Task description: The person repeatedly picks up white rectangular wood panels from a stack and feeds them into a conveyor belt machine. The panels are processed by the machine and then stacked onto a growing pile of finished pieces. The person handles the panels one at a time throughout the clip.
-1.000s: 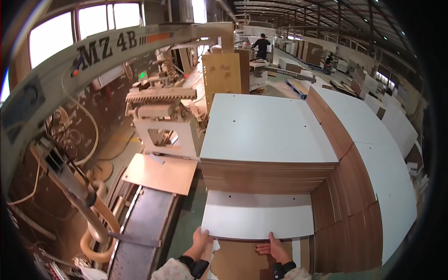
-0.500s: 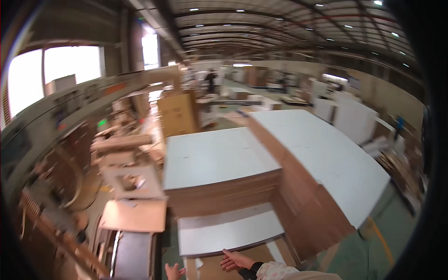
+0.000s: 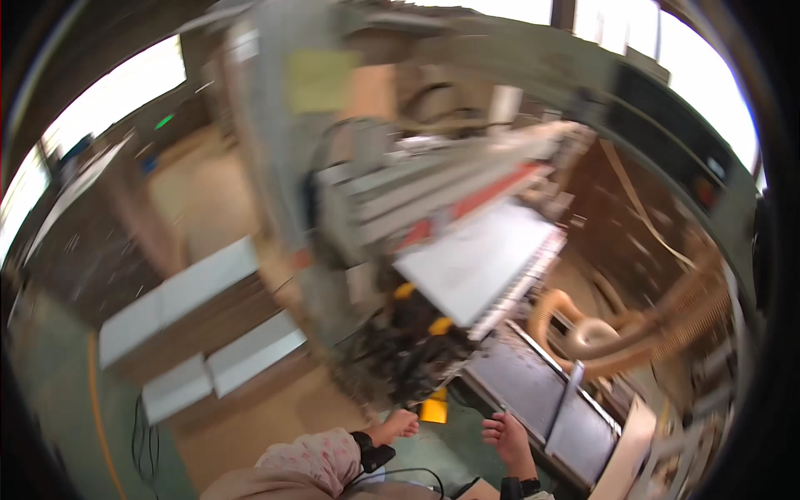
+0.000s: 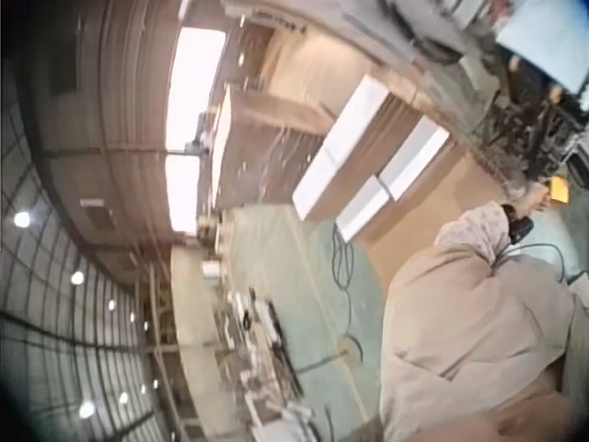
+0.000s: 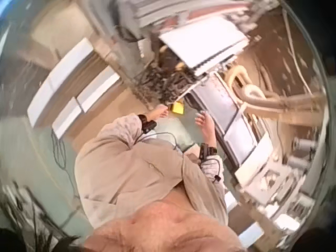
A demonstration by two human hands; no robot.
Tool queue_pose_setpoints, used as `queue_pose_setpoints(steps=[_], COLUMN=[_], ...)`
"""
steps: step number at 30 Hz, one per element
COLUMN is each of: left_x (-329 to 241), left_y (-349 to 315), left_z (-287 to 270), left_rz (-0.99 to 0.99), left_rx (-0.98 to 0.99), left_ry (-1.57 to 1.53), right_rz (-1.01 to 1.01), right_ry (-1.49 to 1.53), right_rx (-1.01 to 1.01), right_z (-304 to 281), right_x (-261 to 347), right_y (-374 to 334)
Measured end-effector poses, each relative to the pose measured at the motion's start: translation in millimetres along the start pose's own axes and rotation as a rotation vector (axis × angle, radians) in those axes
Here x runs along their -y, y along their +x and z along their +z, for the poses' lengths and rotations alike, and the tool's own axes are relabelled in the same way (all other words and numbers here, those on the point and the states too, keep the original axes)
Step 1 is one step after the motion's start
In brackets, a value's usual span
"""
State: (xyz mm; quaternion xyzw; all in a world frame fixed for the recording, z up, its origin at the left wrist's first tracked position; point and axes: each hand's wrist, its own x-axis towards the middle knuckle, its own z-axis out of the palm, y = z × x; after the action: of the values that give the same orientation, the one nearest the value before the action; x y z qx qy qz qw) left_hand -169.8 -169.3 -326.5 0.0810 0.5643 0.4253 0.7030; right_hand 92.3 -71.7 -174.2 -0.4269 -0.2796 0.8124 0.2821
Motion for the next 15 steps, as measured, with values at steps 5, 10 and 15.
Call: queue_pose_setpoints(steps=[5,10,15], left_x=[71.1,184.5,275.8], left_y=[-65.4,-138.0,-266.5], left_z=[-165.2,-272.3,-338.2], left_rz=[0.074,0.117,0.199], left_rx=[-0.313,-0.739,-0.921], left_ry=[-0.548,-0.858,-1.125], right_rz=[0.349,0.602,0.771], right_ry=[-0.431,-0.473,-0.478], right_rx=[0.355,0.54,0.6], right_z=[140.5,195.9,257.3], right_x=[-85.7,-145.0,-239.8], right_y=[82.7,136.9,174.8])
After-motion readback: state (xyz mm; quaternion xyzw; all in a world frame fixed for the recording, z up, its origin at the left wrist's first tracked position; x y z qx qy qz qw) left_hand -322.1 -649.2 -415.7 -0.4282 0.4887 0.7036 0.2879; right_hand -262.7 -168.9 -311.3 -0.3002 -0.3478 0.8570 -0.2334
